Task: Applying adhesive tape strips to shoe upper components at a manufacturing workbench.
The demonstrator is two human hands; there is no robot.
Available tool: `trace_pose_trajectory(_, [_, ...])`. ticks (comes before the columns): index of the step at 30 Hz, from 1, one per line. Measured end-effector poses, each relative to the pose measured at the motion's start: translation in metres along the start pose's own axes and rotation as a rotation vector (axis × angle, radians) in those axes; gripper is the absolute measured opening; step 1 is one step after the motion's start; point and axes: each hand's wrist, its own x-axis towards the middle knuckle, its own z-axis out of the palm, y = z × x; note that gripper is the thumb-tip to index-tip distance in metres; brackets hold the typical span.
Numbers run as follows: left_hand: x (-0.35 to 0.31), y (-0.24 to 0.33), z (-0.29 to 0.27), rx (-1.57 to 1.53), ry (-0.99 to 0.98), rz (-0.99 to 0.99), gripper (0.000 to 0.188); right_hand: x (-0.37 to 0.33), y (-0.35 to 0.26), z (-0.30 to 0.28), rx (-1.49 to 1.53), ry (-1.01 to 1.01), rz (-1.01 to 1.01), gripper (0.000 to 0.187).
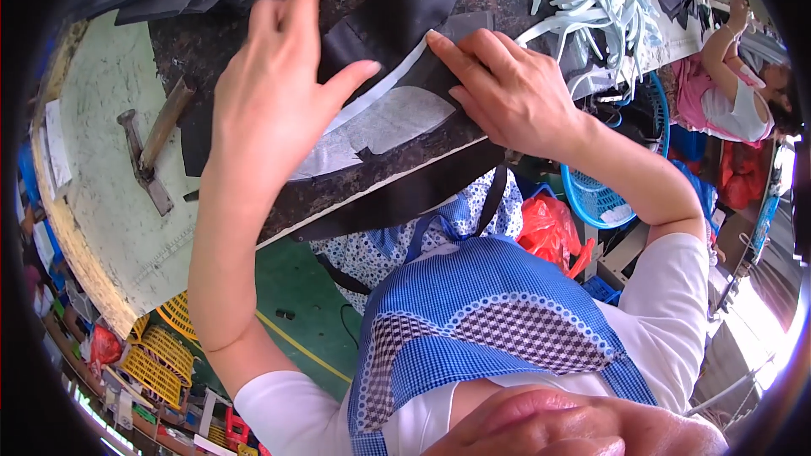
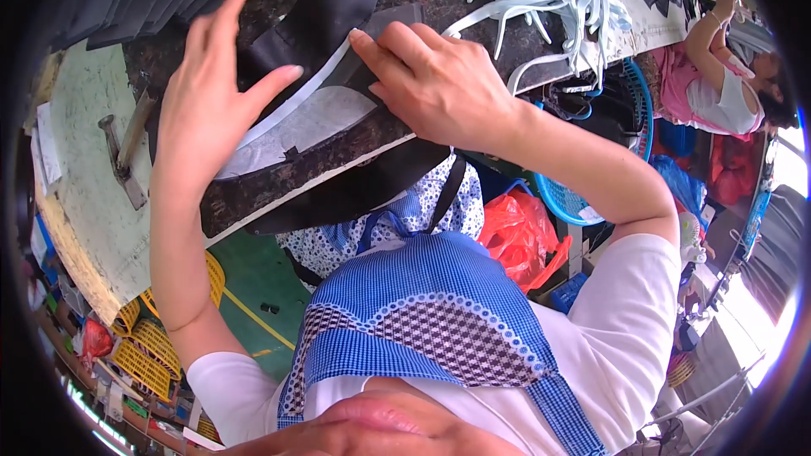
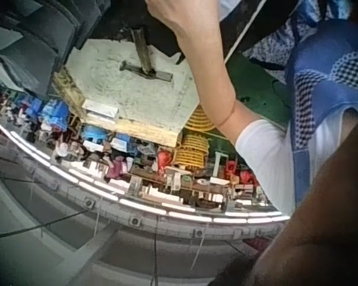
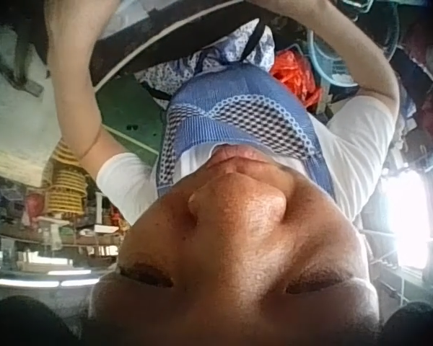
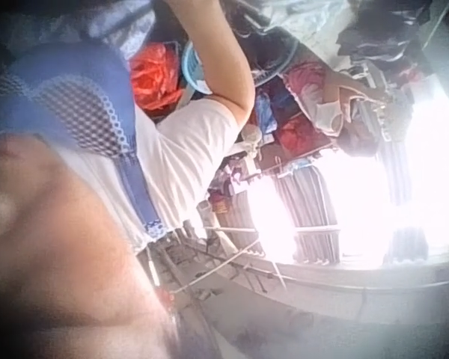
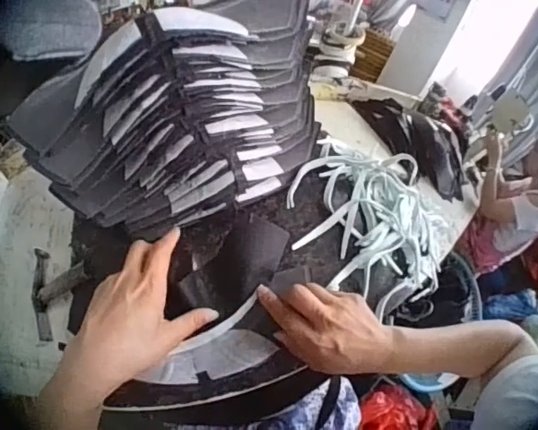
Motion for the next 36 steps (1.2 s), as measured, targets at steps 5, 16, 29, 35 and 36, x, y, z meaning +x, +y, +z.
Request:
trace_pose_trajectory(5, [-0.033,0.012,-0.014,-0.174,-0.046,-0.079,0.021,0.034,0.025,-0.034,0.612,-0.197,0.367,0.039])
trace_pose_trajectory(16, [-0.072,0.070,0.042,0.565,0.009,0.478,0.007,0.069,0.058,-0.040,0.337,-0.365,0.407,0.029])
trace_pose_trajectory(29, [-0.081,0.055,0.014,0.588,0.023,0.264,0.018,0.048,-0.007,-0.021,0.309,0.159,-0.362,0.040])
trace_pose_trajectory(35, [-0.048,-0.012,-0.047,-0.108,-0.195,0.066,0.013,0.060,-0.005,-0.010,0.874,-0.224,0.214,0.019])
trace_pose_trajectory(36, [-0.056,-0.021,-0.042,-0.024,-0.093,0.267,0.012,0.061,-0.006,-0.009,0.781,-0.222,-0.021,0.022])
